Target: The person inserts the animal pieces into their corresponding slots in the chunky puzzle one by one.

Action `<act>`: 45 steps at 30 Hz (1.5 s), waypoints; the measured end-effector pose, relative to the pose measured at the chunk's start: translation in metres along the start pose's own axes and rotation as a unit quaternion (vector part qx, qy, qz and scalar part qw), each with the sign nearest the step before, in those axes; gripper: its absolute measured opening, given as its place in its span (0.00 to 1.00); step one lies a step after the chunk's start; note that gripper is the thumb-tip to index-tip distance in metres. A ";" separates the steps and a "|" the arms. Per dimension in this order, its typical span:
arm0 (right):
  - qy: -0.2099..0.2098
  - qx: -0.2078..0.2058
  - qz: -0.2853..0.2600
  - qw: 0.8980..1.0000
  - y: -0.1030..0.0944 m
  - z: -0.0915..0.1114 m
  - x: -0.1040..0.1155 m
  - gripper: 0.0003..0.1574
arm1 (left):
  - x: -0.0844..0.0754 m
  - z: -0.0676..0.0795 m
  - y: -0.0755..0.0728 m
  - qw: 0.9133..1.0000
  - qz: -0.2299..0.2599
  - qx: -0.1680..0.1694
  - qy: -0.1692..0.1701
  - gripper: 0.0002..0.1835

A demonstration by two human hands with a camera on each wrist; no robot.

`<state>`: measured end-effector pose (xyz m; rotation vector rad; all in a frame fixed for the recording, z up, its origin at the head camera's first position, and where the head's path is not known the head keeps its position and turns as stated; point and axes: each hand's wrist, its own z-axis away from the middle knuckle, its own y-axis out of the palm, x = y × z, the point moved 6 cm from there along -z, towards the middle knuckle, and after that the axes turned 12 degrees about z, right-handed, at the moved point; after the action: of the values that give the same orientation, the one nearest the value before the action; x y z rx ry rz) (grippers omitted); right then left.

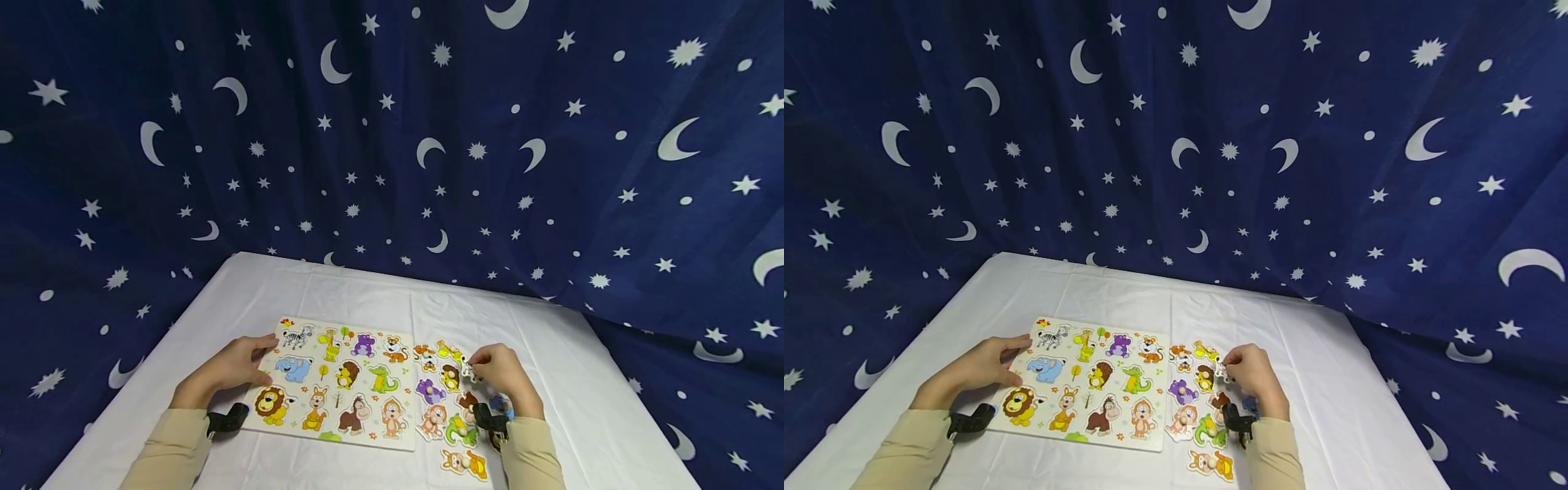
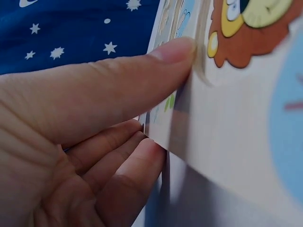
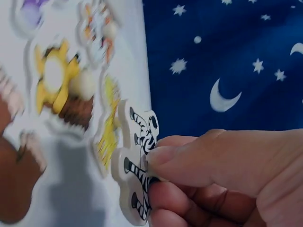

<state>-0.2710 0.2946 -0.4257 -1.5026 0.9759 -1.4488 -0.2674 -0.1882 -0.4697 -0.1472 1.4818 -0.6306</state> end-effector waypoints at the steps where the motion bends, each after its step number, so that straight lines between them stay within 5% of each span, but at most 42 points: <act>1: -0.001 -0.001 -0.005 1.000 -0.001 0.000 0.002 0.07 | 0.000 0.000 0.001 1.000 0.001 0.000 -0.001 0.47; 29: -0.086 -0.023 -0.070 0.994 0.019 -0.007 0.064 0.07 | 0.006 -0.007 0.003 1.000 -0.005 -0.001 -0.007 0.44; 45: -0.094 0.010 -0.095 0.991 0.039 -0.016 0.085 0.06 | 0.007 -0.001 0.000 1.000 0.010 -0.006 -0.003 0.44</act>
<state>-0.2833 0.2006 -0.4300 -1.7215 0.7192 -1.4125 -0.2682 -0.1915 -0.4760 -0.1435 1.4805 -0.6052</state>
